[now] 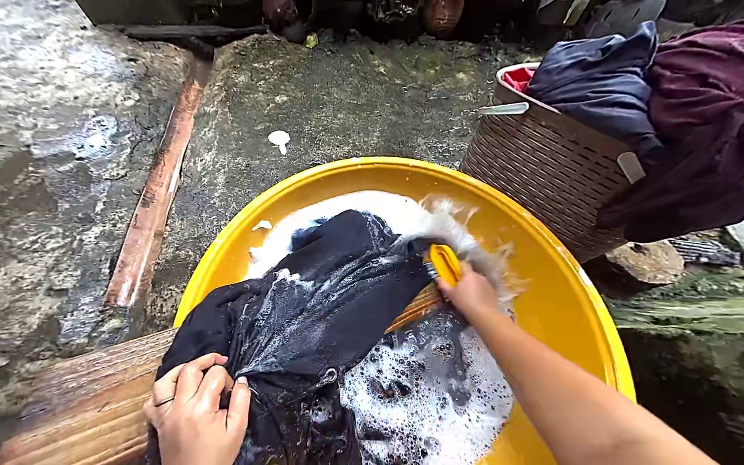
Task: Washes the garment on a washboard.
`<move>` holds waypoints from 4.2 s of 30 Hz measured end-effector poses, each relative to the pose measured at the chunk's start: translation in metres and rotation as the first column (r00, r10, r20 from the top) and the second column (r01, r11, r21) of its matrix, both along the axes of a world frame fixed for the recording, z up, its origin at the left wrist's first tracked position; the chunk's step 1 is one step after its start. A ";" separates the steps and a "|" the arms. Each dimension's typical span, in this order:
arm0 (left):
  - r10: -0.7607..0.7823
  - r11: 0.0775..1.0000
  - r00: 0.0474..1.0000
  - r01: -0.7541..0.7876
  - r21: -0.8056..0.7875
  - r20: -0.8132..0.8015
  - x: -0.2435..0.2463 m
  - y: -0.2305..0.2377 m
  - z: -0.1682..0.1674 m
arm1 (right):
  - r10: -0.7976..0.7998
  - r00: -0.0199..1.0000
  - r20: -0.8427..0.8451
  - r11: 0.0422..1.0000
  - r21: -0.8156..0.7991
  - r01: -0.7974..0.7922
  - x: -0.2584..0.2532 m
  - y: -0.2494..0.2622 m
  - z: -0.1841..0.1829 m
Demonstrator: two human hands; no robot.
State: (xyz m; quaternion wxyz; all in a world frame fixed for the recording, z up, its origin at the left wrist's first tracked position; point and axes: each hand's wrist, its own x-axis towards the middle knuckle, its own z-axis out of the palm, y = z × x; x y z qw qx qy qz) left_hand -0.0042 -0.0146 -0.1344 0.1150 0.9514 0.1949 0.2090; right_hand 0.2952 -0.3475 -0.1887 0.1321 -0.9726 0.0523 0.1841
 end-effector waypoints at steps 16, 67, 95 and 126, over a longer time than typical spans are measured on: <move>-0.386 0.895 0.838 0.442 0.066 -0.385 0.059 -0.074 -0.010 | -0.341 0.903 -0.261 0.525 0.745 0.413 -0.009 0.048 0.022; -0.092 0.996 0.848 0.076 -0.052 -0.522 0.075 -0.006 0.016 | 0.119 0.993 -0.014 0.971 0.210 -0.113 -0.135 0.125 0.056; -0.190 0.980 0.926 0.197 -0.012 -0.328 0.056 -0.002 0.001 | 0.099 0.994 -0.056 0.993 0.074 -0.095 -0.036 0.127 0.058; -0.191 0.975 0.922 0.219 0.046 -0.336 0.051 -0.004 -0.003 | 0.111 0.994 -0.009 0.988 0.105 -0.110 -0.037 0.127 0.047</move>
